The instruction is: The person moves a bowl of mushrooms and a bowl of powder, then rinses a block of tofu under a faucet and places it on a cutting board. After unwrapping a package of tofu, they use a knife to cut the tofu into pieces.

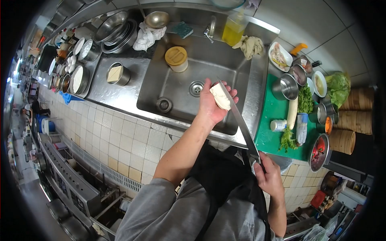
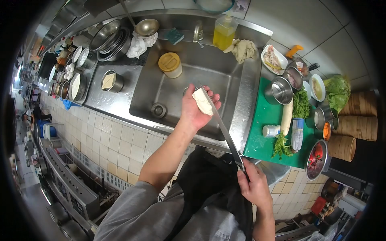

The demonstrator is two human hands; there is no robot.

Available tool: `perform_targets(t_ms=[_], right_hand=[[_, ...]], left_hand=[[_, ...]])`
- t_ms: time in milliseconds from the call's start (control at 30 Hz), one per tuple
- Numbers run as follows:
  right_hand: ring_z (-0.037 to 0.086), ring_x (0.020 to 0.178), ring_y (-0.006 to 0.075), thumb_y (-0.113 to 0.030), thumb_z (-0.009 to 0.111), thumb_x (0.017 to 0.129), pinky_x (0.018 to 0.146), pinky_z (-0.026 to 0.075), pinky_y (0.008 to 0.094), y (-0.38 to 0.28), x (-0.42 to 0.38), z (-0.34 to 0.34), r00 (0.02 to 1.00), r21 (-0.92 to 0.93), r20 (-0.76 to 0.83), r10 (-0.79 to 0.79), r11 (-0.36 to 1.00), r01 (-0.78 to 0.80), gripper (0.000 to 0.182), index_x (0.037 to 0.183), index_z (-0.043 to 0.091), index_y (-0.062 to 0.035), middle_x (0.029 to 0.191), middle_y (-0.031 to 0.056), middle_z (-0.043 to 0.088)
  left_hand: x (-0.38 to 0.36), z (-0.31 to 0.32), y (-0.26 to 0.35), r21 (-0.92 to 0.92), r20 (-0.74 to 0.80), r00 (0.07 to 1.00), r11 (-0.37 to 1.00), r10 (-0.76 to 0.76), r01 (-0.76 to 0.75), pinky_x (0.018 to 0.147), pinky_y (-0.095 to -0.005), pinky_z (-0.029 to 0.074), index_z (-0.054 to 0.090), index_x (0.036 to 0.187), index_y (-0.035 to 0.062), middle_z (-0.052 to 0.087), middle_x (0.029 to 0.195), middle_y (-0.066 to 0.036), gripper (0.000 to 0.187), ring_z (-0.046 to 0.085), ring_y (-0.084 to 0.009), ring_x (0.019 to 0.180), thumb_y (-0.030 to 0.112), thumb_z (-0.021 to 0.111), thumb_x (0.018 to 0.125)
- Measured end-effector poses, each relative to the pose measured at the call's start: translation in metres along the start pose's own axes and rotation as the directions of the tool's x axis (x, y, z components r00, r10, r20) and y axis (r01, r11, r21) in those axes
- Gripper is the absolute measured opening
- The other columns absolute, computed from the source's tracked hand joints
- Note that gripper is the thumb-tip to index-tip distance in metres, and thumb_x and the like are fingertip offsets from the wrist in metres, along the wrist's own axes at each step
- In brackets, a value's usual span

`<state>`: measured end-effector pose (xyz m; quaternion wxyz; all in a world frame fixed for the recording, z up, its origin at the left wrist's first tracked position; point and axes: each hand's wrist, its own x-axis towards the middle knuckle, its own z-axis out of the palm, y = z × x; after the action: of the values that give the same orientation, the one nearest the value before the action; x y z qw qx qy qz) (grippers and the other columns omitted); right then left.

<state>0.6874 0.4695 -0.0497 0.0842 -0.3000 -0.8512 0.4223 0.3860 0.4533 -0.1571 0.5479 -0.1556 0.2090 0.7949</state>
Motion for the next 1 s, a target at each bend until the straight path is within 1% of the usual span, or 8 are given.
perform_targets(t_ms=[233,400,500,633,700,767,833,1000], right_hand=[[0.072,0.092,0.0434,-0.008,0.070,0.097,0.083,0.057,0.0422,0.005,0.003,-0.001,0.997,0.031,0.047,0.055,0.998,-0.057,0.038,0.132,0.063,0.0048,0.104,0.0267,0.072],[0.072,0.090,0.0431,-0.007,0.070,0.096,0.082,0.057,0.0418,0.010,0.008,0.009,0.997,0.064,0.027,0.076,0.995,-0.077,0.039,0.133,0.063,0.0047,0.103,0.0263,0.072],[0.072,0.086,0.0406,-0.006,0.069,0.096,0.081,0.056,0.0403,0.015,0.004,0.004,1.000,0.061,-0.011,0.029,0.998,-0.028,0.040,0.134,0.062,0.0054,0.103,0.0258,0.072],[0.069,0.080,0.0238,-0.004,0.067,0.097,0.075,0.055,0.0336,0.024,-0.026,-0.013,0.989,0.186,-0.085,0.119,0.977,-0.101,0.037,0.132,0.062,0.0072,0.093,0.0175,0.070],[0.067,0.079,0.0179,-0.004,0.066,0.098,0.073,0.054,0.0314,0.031,-0.041,-0.021,0.978,0.273,-0.149,0.143,0.957,-0.098,0.036,0.132,0.062,0.0074,0.091,0.0136,0.069],[0.061,0.081,0.0115,-0.009,0.058,0.104,0.076,0.049,0.0272,0.036,-0.054,-0.031,0.924,0.372,-0.379,0.052,0.923,0.100,0.034,0.135,0.057,0.0064,0.089,0.0046,0.066],[0.059,0.085,0.0118,-0.009,0.056,0.105,0.081,0.048,0.0270,0.043,-0.058,-0.060,0.939,0.275,-0.337,0.068,0.961,0.029,0.028,0.129,0.057,0.0050,0.095,0.0053,0.064],[0.057,0.086,0.0115,-0.003,0.057,0.103,0.076,0.047,0.0285,0.089,-0.083,-0.104,0.927,0.035,-0.373,0.041,0.999,-0.030,0.021,0.123,0.061,0.0021,0.095,0.0042,0.061]], left_hand=[[0.007,-0.007,0.001,0.048,0.127,0.989,0.997,-0.070,0.064,0.088,-0.0516,0.054,0.064,0.098,0.0105,0.067,0.091,-0.007,0.066,0.067,-0.0324,0.096,0.064,0.029,0.110],[0.002,0.019,-0.011,0.114,-0.115,0.990,0.989,-0.085,0.098,0.094,-0.0556,0.054,0.065,0.105,0.0069,0.069,0.094,-0.010,0.079,0.068,-0.0339,0.100,0.071,0.019,0.108],[0.001,0.026,-0.013,0.069,-0.148,0.983,0.991,-0.106,0.117,0.099,-0.0571,0.053,0.065,0.107,0.0059,0.069,0.096,-0.010,0.081,0.068,-0.0346,0.101,0.072,0.018,0.108],[0.002,0.034,-0.011,0.131,-0.206,0.973,0.983,-0.100,0.129,0.102,-0.0584,0.051,0.065,0.107,0.0064,0.069,0.096,-0.010,0.080,0.068,-0.0340,0.101,0.072,0.019,0.108],[0.005,0.033,-0.010,0.224,-0.112,0.984,0.961,-0.141,0.164,0.103,-0.0595,0.050,0.065,0.107,0.0073,0.069,0.094,-0.009,0.077,0.069,-0.0331,0.101,0.072,0.023,0.108],[0.005,0.037,-0.014,0.264,-0.120,0.977,0.943,-0.174,0.201,0.101,-0.0597,0.051,0.066,0.106,0.0090,0.070,0.094,-0.008,0.071,0.070,-0.0326,0.099,0.071,0.030,0.107],[0.002,0.043,-0.018,0.455,-0.132,0.967,0.853,-0.219,0.256,0.098,-0.0602,0.051,0.067,0.105,0.0101,0.071,0.095,-0.008,0.065,0.071,-0.0329,0.096,0.069,0.037,0.106],[-0.012,0.061,-0.050,0.611,-0.157,0.932,0.709,-0.328,0.353,0.085,-0.0517,0.060,0.066,0.105,0.0112,0.071,0.097,-0.007,0.032,0.073,-0.0277,0.095,0.043,0.062,0.102]])
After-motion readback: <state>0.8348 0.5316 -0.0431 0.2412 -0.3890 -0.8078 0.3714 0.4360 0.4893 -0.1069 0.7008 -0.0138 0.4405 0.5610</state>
